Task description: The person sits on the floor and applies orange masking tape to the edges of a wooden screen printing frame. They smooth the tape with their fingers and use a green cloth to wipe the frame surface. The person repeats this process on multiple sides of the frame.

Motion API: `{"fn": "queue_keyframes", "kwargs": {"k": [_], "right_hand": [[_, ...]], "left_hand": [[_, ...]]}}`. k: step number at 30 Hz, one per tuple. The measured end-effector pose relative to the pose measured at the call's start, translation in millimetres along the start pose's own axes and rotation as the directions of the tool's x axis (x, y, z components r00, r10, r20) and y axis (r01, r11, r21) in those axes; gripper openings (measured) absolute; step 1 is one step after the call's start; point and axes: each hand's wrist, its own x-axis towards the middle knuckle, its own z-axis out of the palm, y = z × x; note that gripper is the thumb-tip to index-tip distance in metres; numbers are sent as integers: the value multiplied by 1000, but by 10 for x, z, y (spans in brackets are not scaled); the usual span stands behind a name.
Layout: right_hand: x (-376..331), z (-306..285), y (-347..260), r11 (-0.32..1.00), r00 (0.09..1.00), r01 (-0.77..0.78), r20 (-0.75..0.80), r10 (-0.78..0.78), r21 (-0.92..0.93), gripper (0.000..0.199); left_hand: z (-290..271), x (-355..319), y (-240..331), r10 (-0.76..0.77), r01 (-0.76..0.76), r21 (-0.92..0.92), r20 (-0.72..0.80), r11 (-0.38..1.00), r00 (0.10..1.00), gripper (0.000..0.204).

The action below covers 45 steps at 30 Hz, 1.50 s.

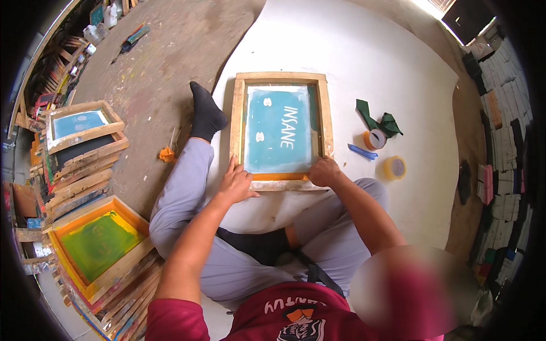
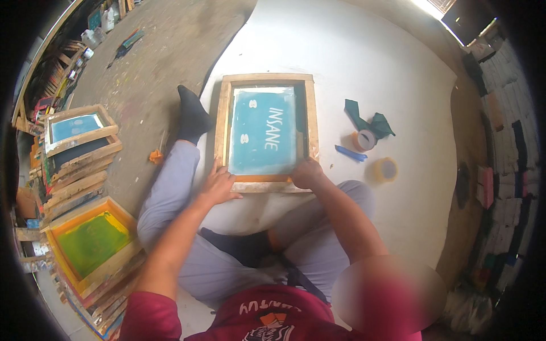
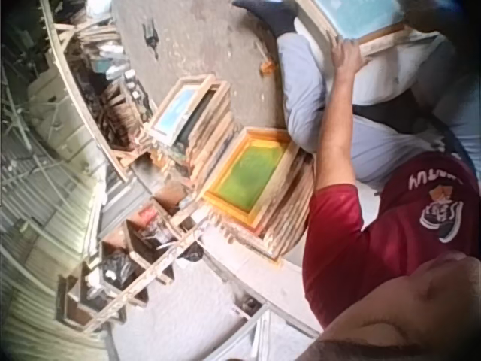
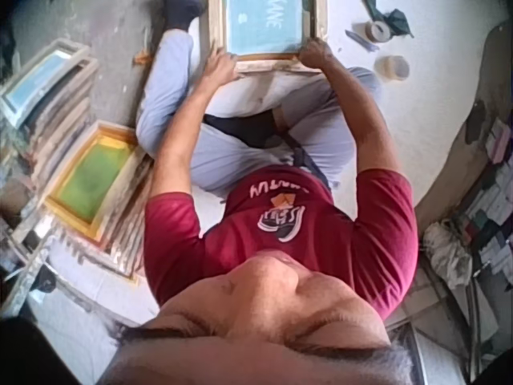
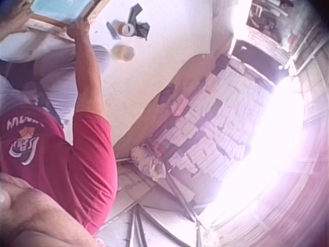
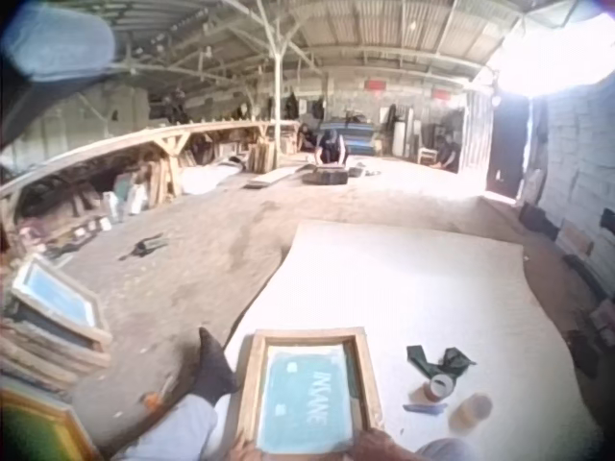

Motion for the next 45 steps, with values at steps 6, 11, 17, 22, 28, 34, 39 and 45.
{"fn": "queue_keyframes", "kwargs": {"k": [6,11,17,22,28,34,39,45], "right_hand": [[340,127,-282,932,991,-133,16,136,336,23],[832,100,-832,857,985,-101,-67,156,505,21],[1374,-280,-1532,808,985,-145,2,174,571,36],[1544,-172,-1683,794,988,-20,-109,108,607,43],[1125,-291,-1162,628,924,-6,-236,301,778,21],[641,-174,450,570,577,-94,-422,699,816,21],[158,-110,1626,430,286,-394,-335,897,812,24],[-329,-6,2431,55,-38,-677,-110,993,734,38]], "left_hand": [[488,-307,-327,-550,332,-475,-457,815,698,36],[713,-381,-267,-548,305,-571,-317,762,774,37],[728,-379,-268,-548,320,-558,-304,765,780,37],[697,-342,-261,-555,326,-589,-259,740,791,35],[727,-413,-281,-583,362,-628,-182,689,792,47],[782,-254,-82,-614,441,-466,-333,767,716,62],[778,-288,-178,-596,347,-604,-274,718,755,59],[456,-255,-60,-549,319,-579,-277,750,789,56]]}}
